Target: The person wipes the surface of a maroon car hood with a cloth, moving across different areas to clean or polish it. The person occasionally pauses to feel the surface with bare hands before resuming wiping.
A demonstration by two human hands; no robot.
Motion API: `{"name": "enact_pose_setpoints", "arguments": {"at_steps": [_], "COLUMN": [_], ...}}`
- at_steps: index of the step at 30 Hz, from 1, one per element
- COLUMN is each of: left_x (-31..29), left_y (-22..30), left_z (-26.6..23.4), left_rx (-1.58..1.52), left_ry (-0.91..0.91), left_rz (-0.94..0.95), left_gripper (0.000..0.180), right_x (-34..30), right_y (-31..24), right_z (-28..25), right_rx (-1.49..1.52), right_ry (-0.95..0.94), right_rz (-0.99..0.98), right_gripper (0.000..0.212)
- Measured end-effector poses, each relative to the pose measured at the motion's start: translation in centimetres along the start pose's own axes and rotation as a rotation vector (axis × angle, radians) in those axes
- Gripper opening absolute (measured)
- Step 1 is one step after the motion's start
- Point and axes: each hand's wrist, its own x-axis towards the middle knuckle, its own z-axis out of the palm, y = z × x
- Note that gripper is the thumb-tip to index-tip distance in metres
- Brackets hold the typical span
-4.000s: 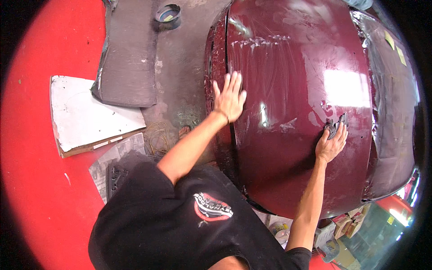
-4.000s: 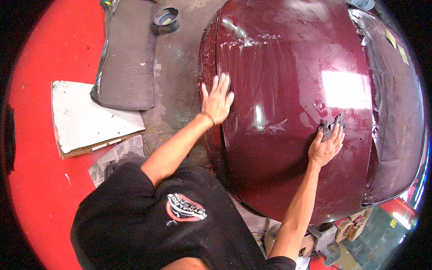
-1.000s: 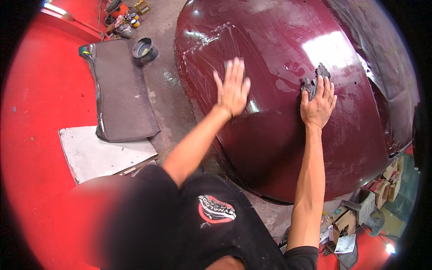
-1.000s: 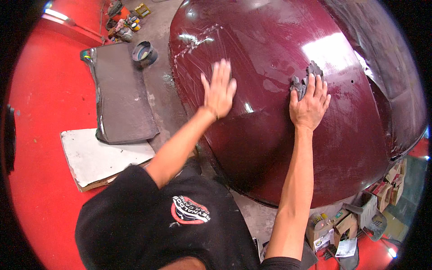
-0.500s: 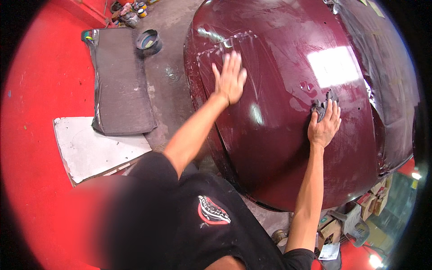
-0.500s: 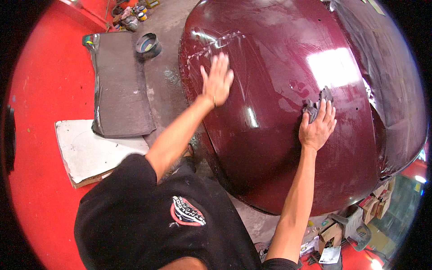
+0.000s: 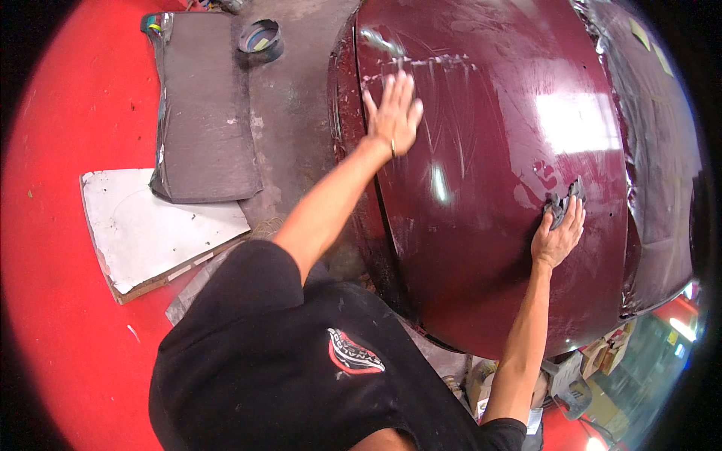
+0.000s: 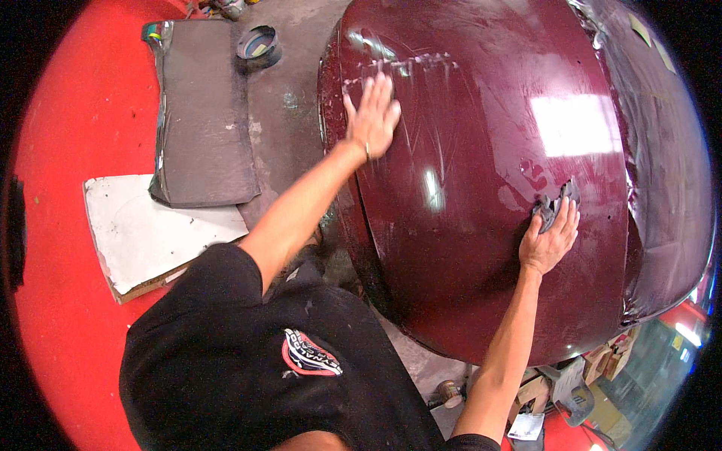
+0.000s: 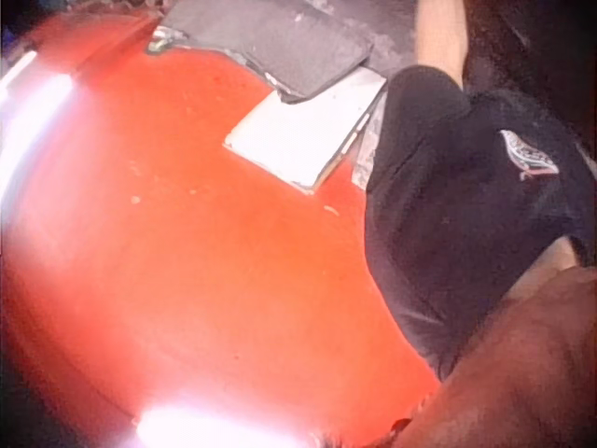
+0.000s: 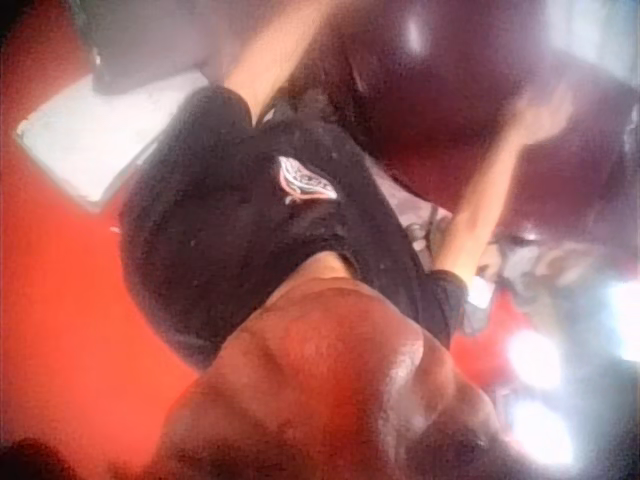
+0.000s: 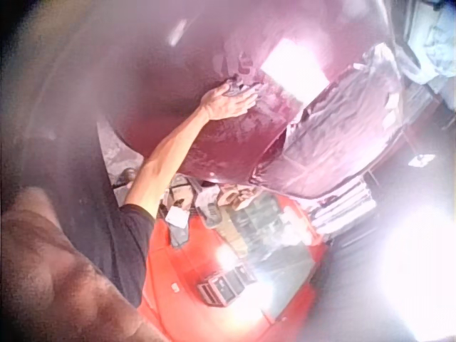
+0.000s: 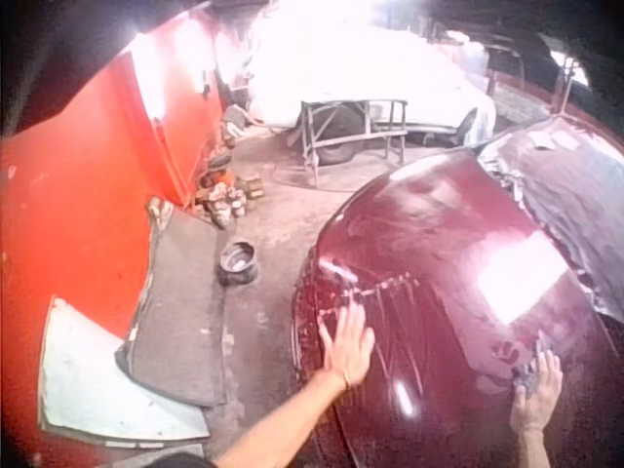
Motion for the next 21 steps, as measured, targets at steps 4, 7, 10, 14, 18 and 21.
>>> {"name": "enact_pose_setpoints", "arguments": {"at_steps": [4,7,10,14,18,21], "left_x": [-14.6,-12.6,-2.3,0.3,-13.8,-15.7], "left_y": [1.8,0.6,-3.2,-4.0,0.4,-0.1], "left_z": [-0.4,-1.3,-1.4,-1.8,-0.8,-1.2], "left_rx": [-0.154,-0.103,-0.076,-0.108,-0.146,-0.116], "left_ry": [-0.129,-0.15,-0.031,-0.074,-0.121,-0.194], "left_rz": [0.099,0.114,-0.007,-0.114,0.02,0.079], "left_gripper": [0.072,0.072,0.069,0.071,0.071,0.071], "right_x": [-0.5,-0.4,0.0,0.1,-0.1,-0.4], "right_y": [1.1,0.7,0.4,0.1,0.6,0.8], "right_z": [-0.6,-0.8,-0.5,-0.2,-0.5,-0.9], "right_rx": [-0.053,-0.058,-0.049,-0.028,-0.038,-0.038], "right_ry": [-0.028,-0.015,-0.007,-0.013,-0.003,-0.008], "right_rz": [0.007,-0.002,-0.036,-0.056,-0.047,-0.028], "right_gripper": [0.069,0.067,0.066,0.067,0.067,0.066]}}
